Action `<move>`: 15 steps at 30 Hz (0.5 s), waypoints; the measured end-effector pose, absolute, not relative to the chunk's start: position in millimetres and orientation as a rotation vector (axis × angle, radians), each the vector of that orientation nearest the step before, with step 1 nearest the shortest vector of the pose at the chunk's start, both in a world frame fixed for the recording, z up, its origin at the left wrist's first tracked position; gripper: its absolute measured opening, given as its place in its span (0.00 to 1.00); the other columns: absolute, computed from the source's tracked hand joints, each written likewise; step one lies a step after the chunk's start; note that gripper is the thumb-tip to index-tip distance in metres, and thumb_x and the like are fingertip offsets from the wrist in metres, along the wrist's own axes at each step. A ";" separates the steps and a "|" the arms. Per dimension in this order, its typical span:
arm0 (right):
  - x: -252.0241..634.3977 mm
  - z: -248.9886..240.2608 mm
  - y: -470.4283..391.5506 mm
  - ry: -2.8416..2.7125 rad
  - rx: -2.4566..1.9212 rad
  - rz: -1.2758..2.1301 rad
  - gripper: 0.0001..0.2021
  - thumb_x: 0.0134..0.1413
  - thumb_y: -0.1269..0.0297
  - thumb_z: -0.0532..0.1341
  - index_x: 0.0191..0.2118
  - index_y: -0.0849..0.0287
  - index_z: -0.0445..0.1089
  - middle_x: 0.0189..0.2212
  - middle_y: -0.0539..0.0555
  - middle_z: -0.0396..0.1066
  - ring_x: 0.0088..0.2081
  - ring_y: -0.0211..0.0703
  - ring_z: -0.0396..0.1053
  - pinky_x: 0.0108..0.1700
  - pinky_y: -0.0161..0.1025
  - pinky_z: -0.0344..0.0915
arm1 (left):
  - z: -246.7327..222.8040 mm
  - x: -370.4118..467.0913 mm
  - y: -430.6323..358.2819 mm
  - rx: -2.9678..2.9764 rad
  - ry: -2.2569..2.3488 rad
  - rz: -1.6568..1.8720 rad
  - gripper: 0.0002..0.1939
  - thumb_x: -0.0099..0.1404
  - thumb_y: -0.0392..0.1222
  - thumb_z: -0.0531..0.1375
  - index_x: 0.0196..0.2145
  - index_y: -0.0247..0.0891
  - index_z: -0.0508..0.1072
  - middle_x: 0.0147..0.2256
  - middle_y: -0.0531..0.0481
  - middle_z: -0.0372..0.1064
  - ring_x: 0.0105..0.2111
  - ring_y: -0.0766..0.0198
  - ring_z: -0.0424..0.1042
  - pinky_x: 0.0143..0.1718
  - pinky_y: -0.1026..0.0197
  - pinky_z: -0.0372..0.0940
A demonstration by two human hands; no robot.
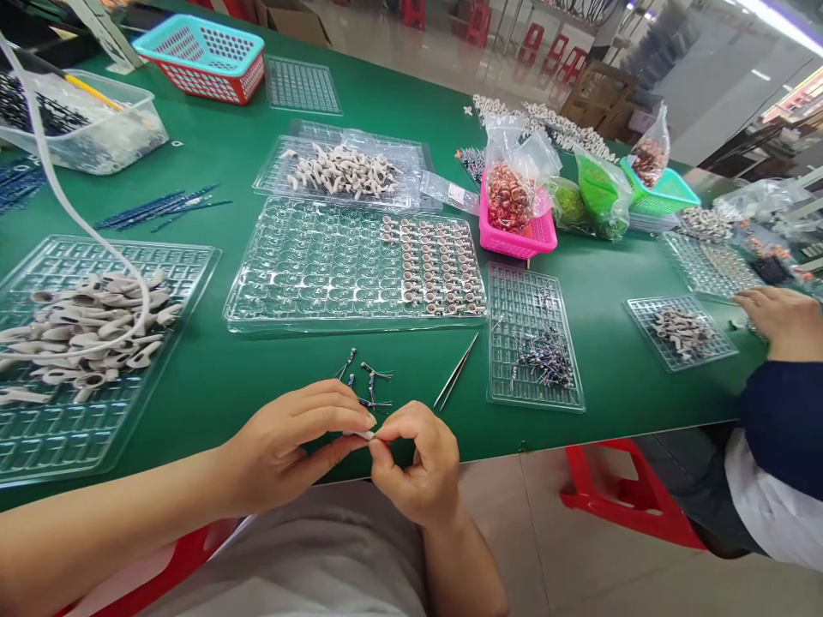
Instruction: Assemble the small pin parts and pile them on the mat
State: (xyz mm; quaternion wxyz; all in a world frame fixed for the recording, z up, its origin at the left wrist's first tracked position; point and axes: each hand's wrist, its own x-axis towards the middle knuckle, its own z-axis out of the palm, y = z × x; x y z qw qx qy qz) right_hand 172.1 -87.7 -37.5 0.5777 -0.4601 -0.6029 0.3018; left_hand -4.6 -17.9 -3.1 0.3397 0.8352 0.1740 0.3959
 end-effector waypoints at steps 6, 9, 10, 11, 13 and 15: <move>172.0 -36.9 -88.2 -1.415 -1.056 0.718 0.11 0.54 0.77 0.63 0.39 0.53 0.70 0.32 0.51 0.76 0.33 0.41 0.73 0.35 0.40 0.70 | -4.2 -4.5 -18.6 2.168 0.457 1.011 0.11 0.67 0.28 0.59 0.45 0.38 0.72 0.34 0.48 0.78 0.33 0.63 0.75 0.38 0.59 0.70; 172.2 -37.1 -88.4 -1.423 -1.062 0.709 0.10 0.54 0.76 0.63 0.38 0.52 0.69 0.32 0.51 0.76 0.32 0.41 0.74 0.35 0.39 0.71 | -4.9 -5.3 -19.4 2.165 0.476 1.003 0.10 0.67 0.29 0.59 0.45 0.39 0.72 0.34 0.49 0.78 0.33 0.63 0.76 0.38 0.60 0.71; 172.3 -37.4 -88.5 -1.428 -1.065 0.704 0.10 0.54 0.75 0.63 0.38 0.53 0.69 0.32 0.51 0.76 0.32 0.41 0.74 0.35 0.40 0.71 | -5.1 -5.6 -19.6 2.160 0.481 1.005 0.10 0.67 0.29 0.59 0.45 0.39 0.72 0.34 0.48 0.79 0.33 0.63 0.76 0.38 0.61 0.71; 172.5 -37.6 -88.6 -1.432 -1.067 0.700 0.09 0.54 0.75 0.63 0.38 0.53 0.69 0.31 0.51 0.76 0.32 0.41 0.74 0.34 0.40 0.71 | -5.1 -5.8 -19.9 2.155 0.485 1.004 0.10 0.67 0.29 0.59 0.45 0.39 0.72 0.34 0.48 0.79 0.34 0.63 0.76 0.37 0.61 0.71; 172.9 -38.1 -88.7 -1.436 -1.072 0.696 0.08 0.54 0.74 0.63 0.37 0.53 0.69 0.31 0.51 0.76 0.32 0.42 0.74 0.34 0.40 0.72 | -5.0 -6.3 -20.3 2.145 0.488 1.001 0.10 0.67 0.30 0.59 0.45 0.39 0.72 0.35 0.47 0.79 0.33 0.63 0.76 0.36 0.62 0.72; 173.4 -38.2 -88.7 -1.435 -1.074 0.706 0.08 0.54 0.74 0.63 0.37 0.53 0.69 0.30 0.51 0.76 0.31 0.42 0.74 0.34 0.40 0.72 | -4.9 -6.7 -20.4 2.137 0.488 0.995 0.10 0.67 0.30 0.60 0.45 0.38 0.73 0.35 0.47 0.79 0.33 0.63 0.77 0.35 0.63 0.72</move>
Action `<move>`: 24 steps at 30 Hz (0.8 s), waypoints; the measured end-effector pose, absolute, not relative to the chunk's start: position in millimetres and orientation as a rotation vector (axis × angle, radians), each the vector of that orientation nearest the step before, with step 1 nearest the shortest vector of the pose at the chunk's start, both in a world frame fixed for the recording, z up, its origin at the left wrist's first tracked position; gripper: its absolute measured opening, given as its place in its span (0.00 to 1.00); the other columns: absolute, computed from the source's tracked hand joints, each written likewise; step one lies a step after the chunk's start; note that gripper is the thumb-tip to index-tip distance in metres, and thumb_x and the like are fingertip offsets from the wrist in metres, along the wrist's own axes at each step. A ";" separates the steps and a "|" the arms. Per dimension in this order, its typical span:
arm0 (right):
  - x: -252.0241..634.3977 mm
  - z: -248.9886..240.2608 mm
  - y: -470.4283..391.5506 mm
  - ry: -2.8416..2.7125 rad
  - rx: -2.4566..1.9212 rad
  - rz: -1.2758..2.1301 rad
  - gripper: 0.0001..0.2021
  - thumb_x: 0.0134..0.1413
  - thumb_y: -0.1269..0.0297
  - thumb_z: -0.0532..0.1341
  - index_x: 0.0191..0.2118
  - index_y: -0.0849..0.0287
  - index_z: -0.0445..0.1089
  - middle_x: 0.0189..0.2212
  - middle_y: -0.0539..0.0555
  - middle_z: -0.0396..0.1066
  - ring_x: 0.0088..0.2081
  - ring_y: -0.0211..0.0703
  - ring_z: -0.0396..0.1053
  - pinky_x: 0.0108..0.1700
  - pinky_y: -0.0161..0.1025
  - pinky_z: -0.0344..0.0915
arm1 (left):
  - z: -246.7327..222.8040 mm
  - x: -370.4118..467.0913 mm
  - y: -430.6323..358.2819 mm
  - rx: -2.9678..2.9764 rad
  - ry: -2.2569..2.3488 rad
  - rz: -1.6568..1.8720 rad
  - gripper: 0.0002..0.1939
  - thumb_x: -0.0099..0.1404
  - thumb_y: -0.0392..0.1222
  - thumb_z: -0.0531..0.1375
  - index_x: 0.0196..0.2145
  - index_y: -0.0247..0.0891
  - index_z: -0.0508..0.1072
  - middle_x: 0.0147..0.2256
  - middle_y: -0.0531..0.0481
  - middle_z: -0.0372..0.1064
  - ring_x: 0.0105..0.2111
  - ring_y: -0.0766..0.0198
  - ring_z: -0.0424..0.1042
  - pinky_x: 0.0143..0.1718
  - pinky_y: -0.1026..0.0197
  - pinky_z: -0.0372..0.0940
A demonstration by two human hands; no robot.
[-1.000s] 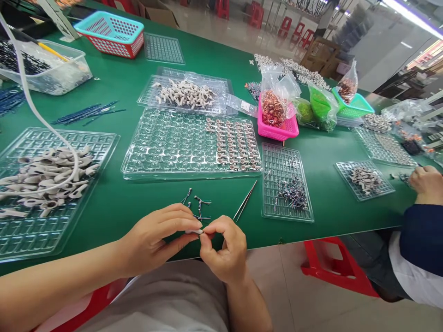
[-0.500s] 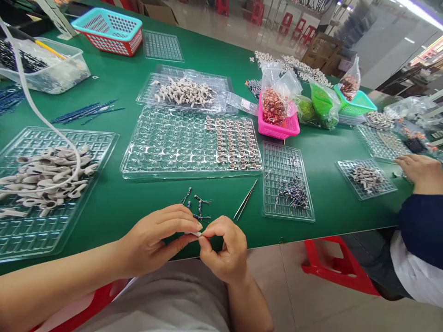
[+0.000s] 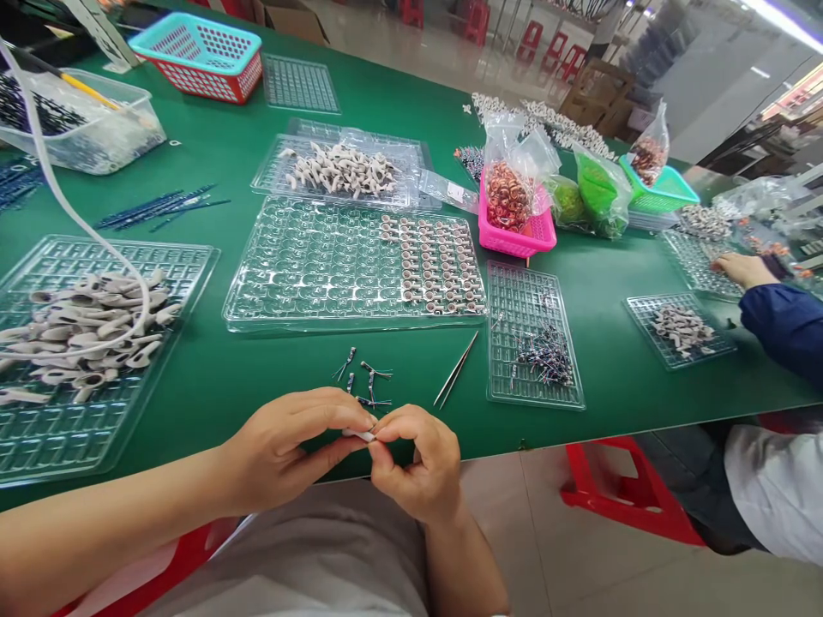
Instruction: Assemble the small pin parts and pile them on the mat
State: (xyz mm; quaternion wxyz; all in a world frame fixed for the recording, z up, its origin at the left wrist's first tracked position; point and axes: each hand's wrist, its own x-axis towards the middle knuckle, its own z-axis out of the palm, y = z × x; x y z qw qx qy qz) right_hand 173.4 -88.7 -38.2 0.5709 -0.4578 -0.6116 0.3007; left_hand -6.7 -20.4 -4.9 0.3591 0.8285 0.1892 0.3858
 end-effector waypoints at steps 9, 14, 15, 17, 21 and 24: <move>175.5 -37.0 -87.6 -1.413 -1.030 0.780 0.09 0.53 0.75 0.64 0.37 0.53 0.71 0.31 0.51 0.76 0.32 0.41 0.73 0.35 0.39 0.71 | -5.1 -7.4 -20.8 2.120 0.496 0.968 0.10 0.66 0.29 0.61 0.44 0.38 0.73 0.36 0.48 0.79 0.34 0.64 0.78 0.36 0.66 0.72; 175.1 -37.4 -87.1 -1.392 -1.001 0.812 0.12 0.51 0.78 0.63 0.37 0.53 0.71 0.32 0.50 0.76 0.32 0.40 0.73 0.36 0.39 0.70 | -5.2 -8.1 -20.8 2.122 0.544 0.953 0.09 0.66 0.30 0.61 0.43 0.38 0.74 0.36 0.50 0.80 0.34 0.65 0.78 0.36 0.67 0.72; 175.1 -37.4 -87.1 -1.390 -1.001 0.820 0.12 0.51 0.79 0.63 0.37 0.53 0.71 0.32 0.50 0.76 0.33 0.40 0.73 0.36 0.39 0.70 | -5.2 -8.3 -20.7 2.124 0.551 0.944 0.09 0.66 0.30 0.61 0.43 0.38 0.74 0.36 0.50 0.80 0.33 0.65 0.78 0.35 0.67 0.72; 175.2 -37.5 -87.0 -1.382 -1.002 0.833 0.13 0.51 0.79 0.63 0.37 0.53 0.71 0.32 0.50 0.76 0.33 0.40 0.73 0.36 0.38 0.69 | -5.2 -8.3 -20.7 2.123 0.556 0.936 0.08 0.66 0.30 0.61 0.43 0.38 0.74 0.36 0.50 0.80 0.33 0.65 0.78 0.35 0.67 0.72; 175.6 -38.1 -87.0 -1.358 -0.985 0.862 0.14 0.50 0.80 0.64 0.38 0.53 0.71 0.32 0.50 0.75 0.33 0.40 0.73 0.36 0.38 0.69 | -5.3 -8.0 -21.7 2.108 0.557 0.930 0.08 0.66 0.30 0.61 0.43 0.38 0.74 0.36 0.51 0.80 0.34 0.66 0.78 0.37 0.67 0.71; 175.8 -39.0 -87.3 -1.349 -0.979 0.873 0.14 0.50 0.80 0.64 0.38 0.53 0.71 0.32 0.50 0.75 0.33 0.40 0.72 0.36 0.38 0.68 | -5.3 -8.0 -22.6 2.106 0.561 0.936 0.08 0.66 0.31 0.61 0.43 0.38 0.74 0.36 0.51 0.80 0.34 0.66 0.78 0.37 0.68 0.71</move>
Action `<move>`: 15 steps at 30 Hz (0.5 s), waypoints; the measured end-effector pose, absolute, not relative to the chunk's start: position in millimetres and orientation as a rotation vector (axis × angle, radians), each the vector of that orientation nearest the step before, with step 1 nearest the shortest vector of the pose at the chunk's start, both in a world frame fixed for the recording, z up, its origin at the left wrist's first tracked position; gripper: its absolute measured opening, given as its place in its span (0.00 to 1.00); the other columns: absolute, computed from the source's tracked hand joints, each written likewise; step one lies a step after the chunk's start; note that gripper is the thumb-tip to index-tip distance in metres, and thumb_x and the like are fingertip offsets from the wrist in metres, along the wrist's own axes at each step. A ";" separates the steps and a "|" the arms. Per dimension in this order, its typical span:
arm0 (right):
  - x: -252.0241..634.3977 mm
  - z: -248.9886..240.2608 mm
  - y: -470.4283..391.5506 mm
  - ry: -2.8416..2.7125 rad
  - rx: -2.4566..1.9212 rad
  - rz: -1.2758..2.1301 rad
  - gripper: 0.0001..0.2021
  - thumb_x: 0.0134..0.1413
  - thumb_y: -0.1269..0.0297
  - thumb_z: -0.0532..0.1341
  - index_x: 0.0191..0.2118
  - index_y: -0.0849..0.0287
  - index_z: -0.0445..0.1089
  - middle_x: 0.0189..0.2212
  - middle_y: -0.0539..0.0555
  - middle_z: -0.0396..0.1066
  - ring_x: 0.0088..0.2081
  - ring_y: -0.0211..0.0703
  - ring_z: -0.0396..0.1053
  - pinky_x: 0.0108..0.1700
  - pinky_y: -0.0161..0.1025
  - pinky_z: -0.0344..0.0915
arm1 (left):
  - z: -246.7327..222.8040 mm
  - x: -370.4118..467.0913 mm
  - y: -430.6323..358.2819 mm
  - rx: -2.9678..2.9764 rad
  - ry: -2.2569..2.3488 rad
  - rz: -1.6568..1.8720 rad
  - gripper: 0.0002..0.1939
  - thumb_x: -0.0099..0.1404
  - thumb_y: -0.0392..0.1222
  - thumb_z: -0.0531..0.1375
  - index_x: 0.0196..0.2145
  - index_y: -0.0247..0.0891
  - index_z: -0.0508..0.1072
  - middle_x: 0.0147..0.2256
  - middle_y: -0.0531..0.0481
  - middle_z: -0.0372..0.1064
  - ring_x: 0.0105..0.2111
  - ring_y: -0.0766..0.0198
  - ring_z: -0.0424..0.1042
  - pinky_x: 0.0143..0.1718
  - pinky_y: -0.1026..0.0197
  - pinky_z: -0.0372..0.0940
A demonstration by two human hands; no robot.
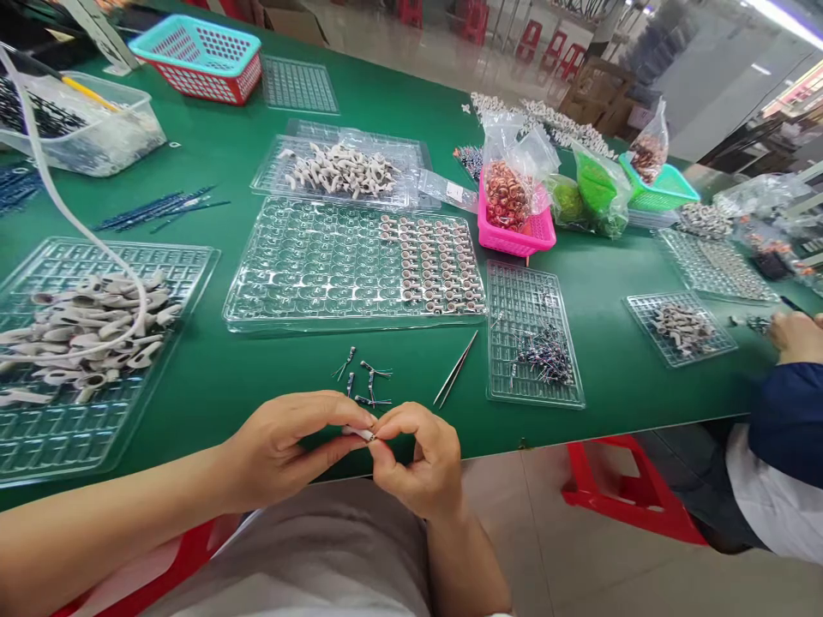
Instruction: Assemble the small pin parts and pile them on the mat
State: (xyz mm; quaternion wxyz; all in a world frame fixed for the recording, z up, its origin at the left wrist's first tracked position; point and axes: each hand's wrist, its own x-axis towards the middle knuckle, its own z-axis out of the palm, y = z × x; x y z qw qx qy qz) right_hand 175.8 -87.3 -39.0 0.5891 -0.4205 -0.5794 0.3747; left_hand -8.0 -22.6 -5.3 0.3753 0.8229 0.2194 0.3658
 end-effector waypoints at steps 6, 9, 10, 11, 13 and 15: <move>175.7 -40.4 -87.7 -1.346 -0.968 0.867 0.14 0.51 0.81 0.64 0.39 0.53 0.71 0.33 0.50 0.75 0.33 0.40 0.72 0.36 0.39 0.68 | -5.7 -8.4 -21.7 2.106 0.547 0.932 0.08 0.67 0.31 0.61 0.44 0.37 0.74 0.36 0.50 0.80 0.34 0.66 0.78 0.37 0.67 0.71; 175.7 -40.2 -87.8 -1.355 -0.961 0.855 0.15 0.51 0.81 0.63 0.40 0.53 0.71 0.33 0.50 0.75 0.33 0.40 0.72 0.36 0.39 0.68 | -6.4 -8.5 -21.4 2.101 0.537 0.941 0.09 0.67 0.31 0.61 0.44 0.37 0.73 0.36 0.50 0.80 0.34 0.66 0.78 0.37 0.67 0.71; 175.7 -40.2 -87.9 -1.358 -0.959 0.851 0.15 0.50 0.81 0.63 0.40 0.53 0.71 0.33 0.50 0.75 0.33 0.40 0.72 0.36 0.39 0.69 | -6.6 -8.5 -21.5 2.099 0.534 0.944 0.09 0.67 0.31 0.61 0.44 0.38 0.73 0.36 0.50 0.79 0.34 0.66 0.77 0.37 0.67 0.71; 175.7 -40.1 -88.1 -1.361 -0.959 0.847 0.15 0.50 0.81 0.63 0.40 0.53 0.71 0.33 0.51 0.75 0.34 0.40 0.72 0.36 0.39 0.69 | -6.8 -8.5 -21.7 2.097 0.532 0.949 0.08 0.67 0.31 0.61 0.44 0.38 0.73 0.36 0.50 0.79 0.34 0.66 0.77 0.37 0.67 0.71; 175.8 -40.3 -88.3 -1.364 -0.959 0.840 0.15 0.50 0.82 0.63 0.40 0.53 0.71 0.33 0.51 0.75 0.34 0.40 0.72 0.36 0.39 0.69 | -7.2 -8.4 -22.0 2.095 0.524 0.953 0.08 0.67 0.31 0.61 0.44 0.37 0.73 0.36 0.49 0.79 0.34 0.66 0.77 0.36 0.66 0.71; 175.8 -40.5 -88.6 -1.361 -0.956 0.833 0.15 0.50 0.82 0.63 0.40 0.54 0.71 0.33 0.51 0.75 0.34 0.41 0.72 0.36 0.39 0.69 | -7.3 -8.1 -22.1 2.100 0.513 0.963 0.08 0.67 0.31 0.61 0.44 0.37 0.73 0.36 0.48 0.79 0.34 0.65 0.77 0.36 0.66 0.72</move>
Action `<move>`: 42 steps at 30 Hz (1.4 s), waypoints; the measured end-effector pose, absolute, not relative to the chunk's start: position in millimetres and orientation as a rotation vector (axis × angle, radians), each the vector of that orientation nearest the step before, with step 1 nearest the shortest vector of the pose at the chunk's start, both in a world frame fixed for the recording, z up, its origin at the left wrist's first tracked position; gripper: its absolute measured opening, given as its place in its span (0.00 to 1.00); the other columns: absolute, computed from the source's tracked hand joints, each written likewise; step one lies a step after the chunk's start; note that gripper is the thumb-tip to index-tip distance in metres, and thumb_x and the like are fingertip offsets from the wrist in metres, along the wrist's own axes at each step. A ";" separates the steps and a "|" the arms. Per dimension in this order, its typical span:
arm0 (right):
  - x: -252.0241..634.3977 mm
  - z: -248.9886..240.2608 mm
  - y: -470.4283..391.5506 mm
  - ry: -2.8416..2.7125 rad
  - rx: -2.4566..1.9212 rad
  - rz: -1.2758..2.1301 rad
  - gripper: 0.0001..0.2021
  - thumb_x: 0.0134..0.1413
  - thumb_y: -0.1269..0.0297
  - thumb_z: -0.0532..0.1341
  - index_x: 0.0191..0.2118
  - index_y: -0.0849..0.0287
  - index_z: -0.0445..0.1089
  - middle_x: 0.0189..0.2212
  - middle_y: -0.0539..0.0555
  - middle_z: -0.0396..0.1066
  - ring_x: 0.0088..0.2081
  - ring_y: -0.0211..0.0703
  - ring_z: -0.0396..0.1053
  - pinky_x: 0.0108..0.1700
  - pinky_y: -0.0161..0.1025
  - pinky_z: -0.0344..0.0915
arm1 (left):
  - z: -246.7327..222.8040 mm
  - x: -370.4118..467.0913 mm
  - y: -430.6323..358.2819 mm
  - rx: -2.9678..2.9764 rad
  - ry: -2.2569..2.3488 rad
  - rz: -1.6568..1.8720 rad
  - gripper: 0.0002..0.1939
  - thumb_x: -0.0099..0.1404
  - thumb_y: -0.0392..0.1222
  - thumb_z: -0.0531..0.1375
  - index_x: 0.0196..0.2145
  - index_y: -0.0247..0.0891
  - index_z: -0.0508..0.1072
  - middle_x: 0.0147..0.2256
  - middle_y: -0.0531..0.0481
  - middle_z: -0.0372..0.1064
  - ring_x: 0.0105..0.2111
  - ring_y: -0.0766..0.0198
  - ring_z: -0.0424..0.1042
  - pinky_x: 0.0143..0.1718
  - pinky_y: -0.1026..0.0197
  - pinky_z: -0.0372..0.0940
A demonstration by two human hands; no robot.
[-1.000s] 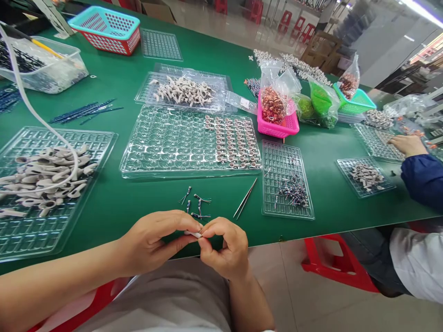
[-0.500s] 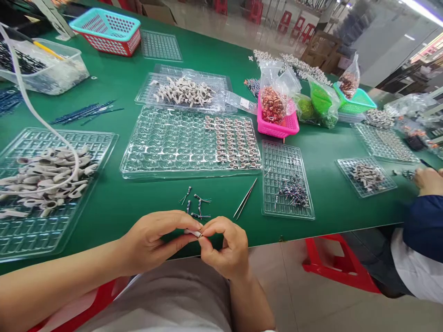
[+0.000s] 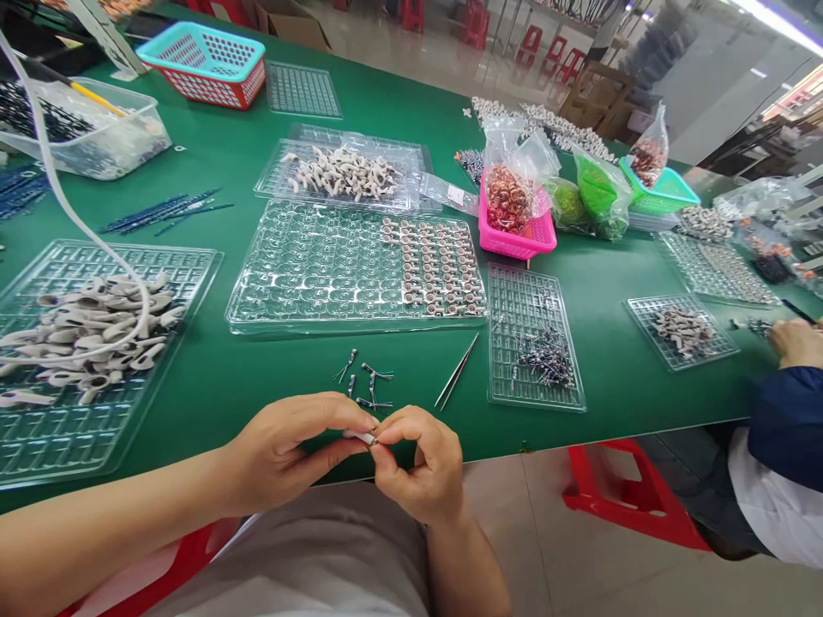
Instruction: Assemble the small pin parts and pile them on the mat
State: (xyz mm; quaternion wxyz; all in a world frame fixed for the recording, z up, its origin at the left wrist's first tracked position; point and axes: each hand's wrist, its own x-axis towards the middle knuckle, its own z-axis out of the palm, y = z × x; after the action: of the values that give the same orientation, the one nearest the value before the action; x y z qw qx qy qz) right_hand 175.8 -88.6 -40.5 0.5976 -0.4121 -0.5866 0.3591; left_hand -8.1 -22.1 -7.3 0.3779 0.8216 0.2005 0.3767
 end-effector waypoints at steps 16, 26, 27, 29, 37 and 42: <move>175.4 -39.3 -87.9 -1.429 -0.965 0.746 0.17 0.51 0.80 0.64 0.44 0.53 0.72 0.34 0.52 0.75 0.34 0.42 0.71 0.36 0.41 0.69 | -5.6 -8.6 -19.8 2.187 0.428 1.080 0.12 0.65 0.25 0.59 0.46 0.34 0.72 0.38 0.44 0.78 0.37 0.63 0.76 0.38 0.63 0.72; 174.9 -38.1 -87.8 -1.438 -0.991 0.711 0.13 0.53 0.80 0.63 0.41 0.54 0.72 0.32 0.52 0.73 0.33 0.41 0.70 0.35 0.40 0.68 | -7.2 -8.5 -20.3 2.198 0.476 1.065 0.11 0.67 0.29 0.60 0.46 0.36 0.71 0.35 0.46 0.78 0.34 0.63 0.75 0.36 0.63 0.71; 174.9 -38.4 -88.1 -1.433 -0.999 0.713 0.13 0.53 0.79 0.63 0.40 0.54 0.72 0.32 0.52 0.73 0.33 0.41 0.70 0.34 0.40 0.68 | -7.0 -8.4 -20.6 2.200 0.484 1.060 0.10 0.67 0.29 0.59 0.46 0.36 0.71 0.35 0.46 0.78 0.33 0.64 0.75 0.36 0.63 0.71; 174.7 -38.8 -88.6 -1.424 -1.016 0.717 0.12 0.54 0.78 0.63 0.40 0.54 0.72 0.31 0.52 0.73 0.32 0.41 0.70 0.34 0.40 0.68 | -6.2 -8.5 -21.1 2.201 0.500 1.048 0.10 0.68 0.30 0.59 0.46 0.37 0.71 0.34 0.47 0.77 0.32 0.64 0.74 0.35 0.64 0.70; 174.1 -37.6 -88.4 -1.409 -1.035 0.726 0.10 0.55 0.77 0.63 0.39 0.54 0.72 0.30 0.51 0.73 0.32 0.41 0.70 0.33 0.39 0.67 | -7.6 -9.7 -22.0 2.197 0.533 1.017 0.10 0.67 0.31 0.61 0.46 0.37 0.71 0.31 0.48 0.76 0.30 0.65 0.73 0.33 0.64 0.69; 173.8 -36.8 -88.1 -1.396 -1.043 0.731 0.09 0.55 0.77 0.63 0.39 0.55 0.72 0.29 0.52 0.72 0.31 0.40 0.70 0.33 0.39 0.67 | -6.6 -9.5 -21.5 2.205 0.537 1.000 0.08 0.68 0.32 0.60 0.45 0.37 0.71 0.31 0.49 0.76 0.30 0.65 0.73 0.33 0.64 0.69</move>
State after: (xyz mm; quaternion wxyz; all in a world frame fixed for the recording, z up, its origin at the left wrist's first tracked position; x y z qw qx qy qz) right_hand 173.8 -88.1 -36.8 0.5859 -0.4474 -0.5985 0.3136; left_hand -9.5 -21.5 -6.6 0.3246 0.8410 0.2047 0.3815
